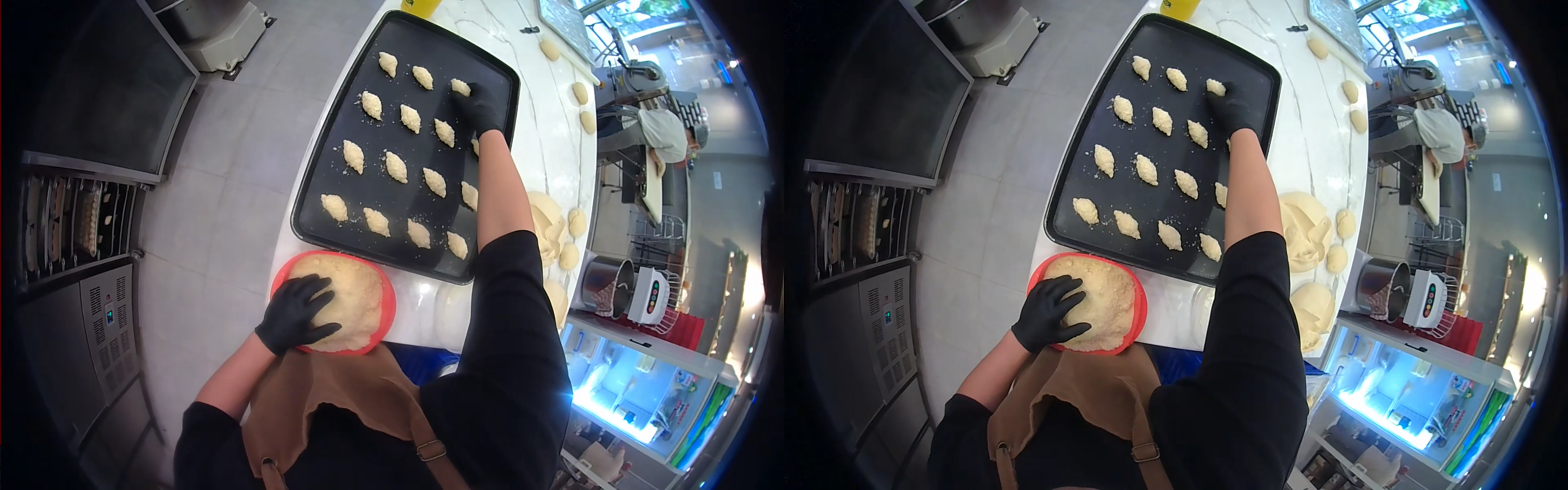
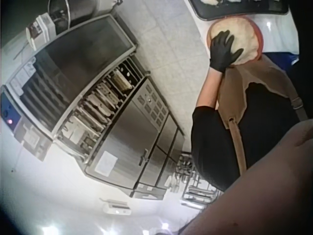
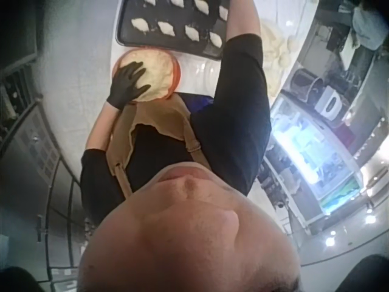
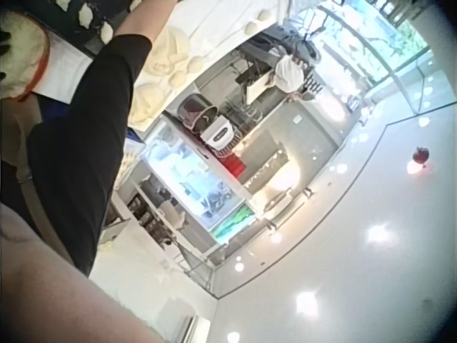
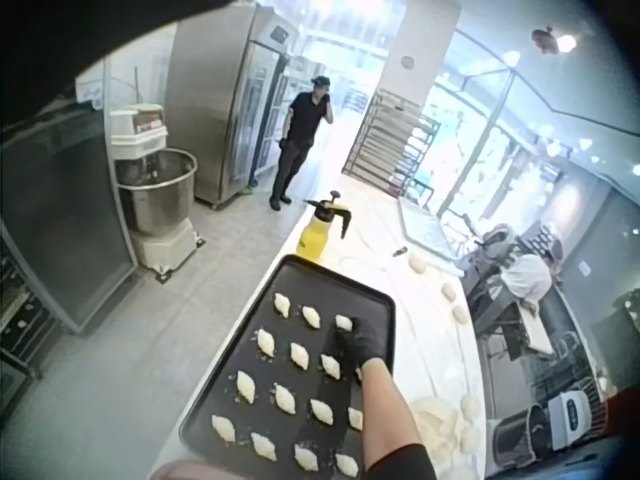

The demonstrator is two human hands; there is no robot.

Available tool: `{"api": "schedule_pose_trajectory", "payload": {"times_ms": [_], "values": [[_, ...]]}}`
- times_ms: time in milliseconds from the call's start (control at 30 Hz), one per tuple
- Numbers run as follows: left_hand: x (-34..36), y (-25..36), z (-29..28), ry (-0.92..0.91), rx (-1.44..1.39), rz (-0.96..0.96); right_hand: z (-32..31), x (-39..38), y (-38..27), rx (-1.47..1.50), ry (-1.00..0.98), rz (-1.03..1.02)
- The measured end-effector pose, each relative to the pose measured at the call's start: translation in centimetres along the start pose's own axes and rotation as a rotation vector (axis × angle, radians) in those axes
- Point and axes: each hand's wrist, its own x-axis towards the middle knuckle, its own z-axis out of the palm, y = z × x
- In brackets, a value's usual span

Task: Dipping pieces of dough into a bowl of mixture and arranging them onto a baking sheet.

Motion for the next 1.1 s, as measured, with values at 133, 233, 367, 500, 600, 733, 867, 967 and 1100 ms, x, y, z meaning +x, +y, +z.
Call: {"api": "schedule_pose_trajectory", "payload": {"times_ms": [133, 233, 367, 500, 600, 733, 867, 967, 1100], "values": [[-0.4, 0.3, 0.3, 0.004, 0.034, -0.005, 1.3, -0.3, 0.8, -0.026, 0.062, -0.092], [-0.6, 0.2, 0.8, -0.035, 0.047, -0.006, 1.2, -1.0, 1.9, -0.028, 0.268, -0.133], [-0.8, 0.1, 0.1, -0.127, 0.095, -0.010, -3.4, -10.2, 0.1, 0.333, 0.230, -0.057], [1.0, 1.5, 1.9, -0.249, 0.178, 0.034, -4.6, -24.0, 3.1, 0.522, 0.287, -0.364], [1.2, 1.2, 2.9, -0.373, 0.209, 0.191, -6.7, -36.8, 5.7, 0.090, 0.500, -0.343], [4.2, 2.5, 4.9, -0.390, 0.323, 0.373, -6.6, -53.9, 19.7, 0.336, 0.930, 0.145], [5.0, 2.1, 5.2, -0.392, 0.290, 0.523, -6.8, -72.9, 36.6, -0.460, 0.946, 0.701], [3.7, 1.2, 4.2, -0.454, 0.228, 0.434, -8.0, -78.3, 41.3, -0.586, 0.566, 1.107], [1.7, -0.5, 3.2, -0.375, 0.150, 0.443, -9.1, -79.1, 46.5, -0.580, 0.297, 1.108]]}}
